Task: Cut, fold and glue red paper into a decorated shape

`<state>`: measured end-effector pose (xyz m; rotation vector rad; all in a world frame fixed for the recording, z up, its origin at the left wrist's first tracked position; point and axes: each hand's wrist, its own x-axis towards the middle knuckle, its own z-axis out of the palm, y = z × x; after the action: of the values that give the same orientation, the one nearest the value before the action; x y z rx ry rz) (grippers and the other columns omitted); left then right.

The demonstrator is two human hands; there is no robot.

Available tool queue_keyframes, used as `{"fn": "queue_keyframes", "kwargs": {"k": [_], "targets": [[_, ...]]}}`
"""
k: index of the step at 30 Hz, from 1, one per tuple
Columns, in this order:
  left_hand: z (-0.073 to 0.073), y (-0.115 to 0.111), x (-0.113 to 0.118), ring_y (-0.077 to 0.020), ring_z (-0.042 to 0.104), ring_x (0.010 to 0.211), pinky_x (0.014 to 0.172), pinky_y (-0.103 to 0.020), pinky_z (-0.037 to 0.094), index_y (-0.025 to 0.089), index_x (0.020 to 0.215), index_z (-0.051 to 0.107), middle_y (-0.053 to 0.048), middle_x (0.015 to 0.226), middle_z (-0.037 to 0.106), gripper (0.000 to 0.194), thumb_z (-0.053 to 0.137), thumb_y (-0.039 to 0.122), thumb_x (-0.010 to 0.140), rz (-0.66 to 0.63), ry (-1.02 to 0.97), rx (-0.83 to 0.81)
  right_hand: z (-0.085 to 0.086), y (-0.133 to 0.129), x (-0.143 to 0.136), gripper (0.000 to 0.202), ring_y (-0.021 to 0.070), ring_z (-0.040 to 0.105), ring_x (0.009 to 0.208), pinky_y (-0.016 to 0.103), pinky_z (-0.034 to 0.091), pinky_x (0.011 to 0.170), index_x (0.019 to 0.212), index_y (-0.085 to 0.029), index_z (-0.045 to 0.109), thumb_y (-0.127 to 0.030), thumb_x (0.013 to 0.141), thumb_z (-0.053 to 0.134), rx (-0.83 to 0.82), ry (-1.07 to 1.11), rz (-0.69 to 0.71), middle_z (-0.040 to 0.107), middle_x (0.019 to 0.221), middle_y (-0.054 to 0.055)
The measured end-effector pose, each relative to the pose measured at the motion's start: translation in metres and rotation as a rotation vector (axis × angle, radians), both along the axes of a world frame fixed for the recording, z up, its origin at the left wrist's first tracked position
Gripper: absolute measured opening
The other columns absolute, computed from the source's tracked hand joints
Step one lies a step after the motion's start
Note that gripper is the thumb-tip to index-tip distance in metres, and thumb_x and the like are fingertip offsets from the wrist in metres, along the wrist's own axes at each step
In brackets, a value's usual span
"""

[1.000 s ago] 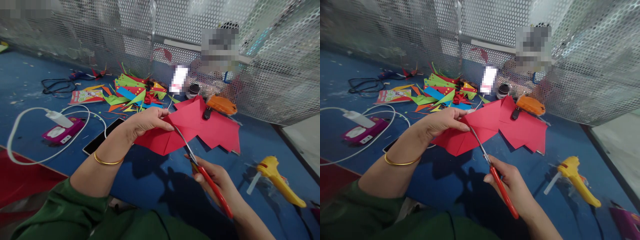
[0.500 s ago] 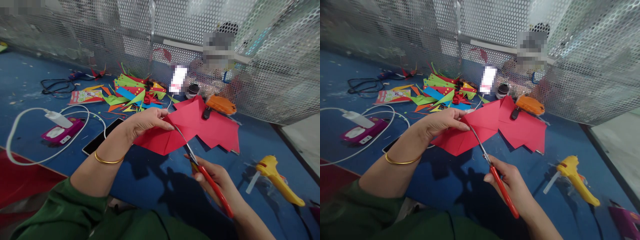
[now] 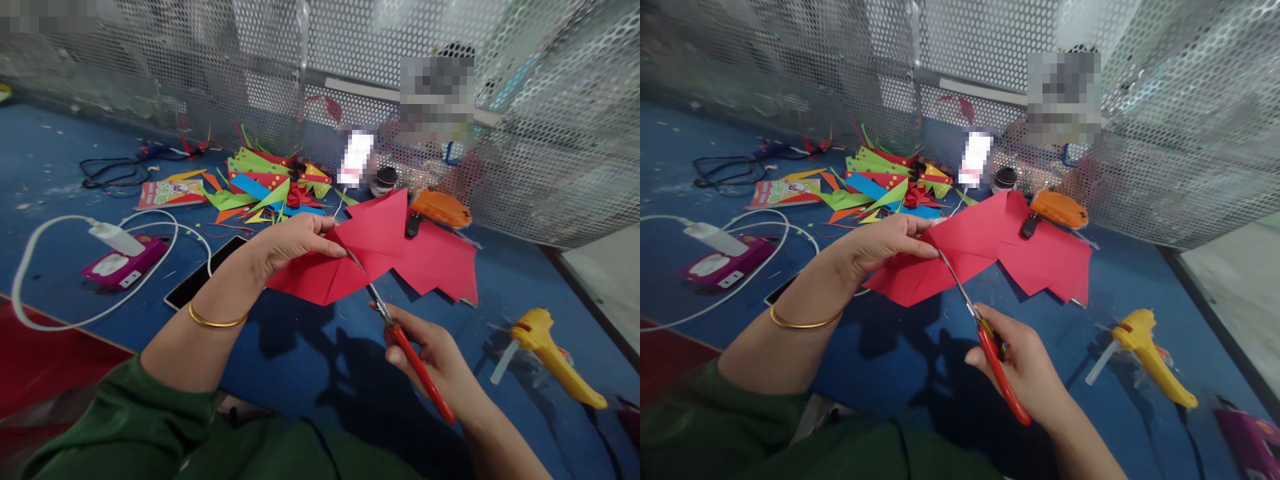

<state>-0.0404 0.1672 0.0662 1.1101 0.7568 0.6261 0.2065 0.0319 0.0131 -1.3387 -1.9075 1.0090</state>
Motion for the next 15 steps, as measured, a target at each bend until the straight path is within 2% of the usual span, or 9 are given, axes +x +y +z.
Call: {"fn": "queue_keyframes", "kwargs": {"k": [7, 11, 15], "targets": [[0.004, 0.000, -0.004, -0.0170, 0.072, 0.075, 0.079, -0.031, 0.058, 0.016, 0.085, 0.076, -0.003, 0.084, 0.077, 0.024, 0.084, 0.016, 0.063, 0.033, 0.052, 0.017, 0.004, 0.000, 0.005, 0.067, 0.0123, 0.044, 0.060, 0.024, 0.039, 0.054, 0.130, -0.017, 0.065, -0.065, 0.083, 0.064, -0.002, -0.004, -0.026, 0.052, 0.069, -0.002], [0.005, 0.004, -0.009, -0.0188, 0.071, 0.078, 0.081, -0.033, 0.057, 0.017, 0.086, 0.077, -0.004, 0.082, 0.077, 0.031, 0.090, 0.022, 0.058, 0.133, 0.056, 0.064, 0.012, 0.001, 0.011, 0.067, 0.0138, 0.049, 0.060, 0.025, 0.042, 0.053, 0.128, -0.018, 0.067, -0.064, 0.079, 0.069, -0.020, -0.085, -0.058, 0.057, 0.068, -0.001], [0.006, 0.008, -0.012, -0.0203, 0.071, 0.084, 0.087, -0.035, 0.056, 0.017, 0.086, 0.078, -0.004, 0.083, 0.078, 0.031, 0.089, 0.021, 0.057, 0.253, 0.031, 0.109, 0.016, 0.005, 0.018, 0.068, 0.0183, 0.060, 0.065, 0.029, 0.051, 0.060, 0.123, -0.021, 0.071, -0.063, 0.070, 0.075, -0.039, -0.270, -0.180, 0.069, 0.076, 0.001]]}}
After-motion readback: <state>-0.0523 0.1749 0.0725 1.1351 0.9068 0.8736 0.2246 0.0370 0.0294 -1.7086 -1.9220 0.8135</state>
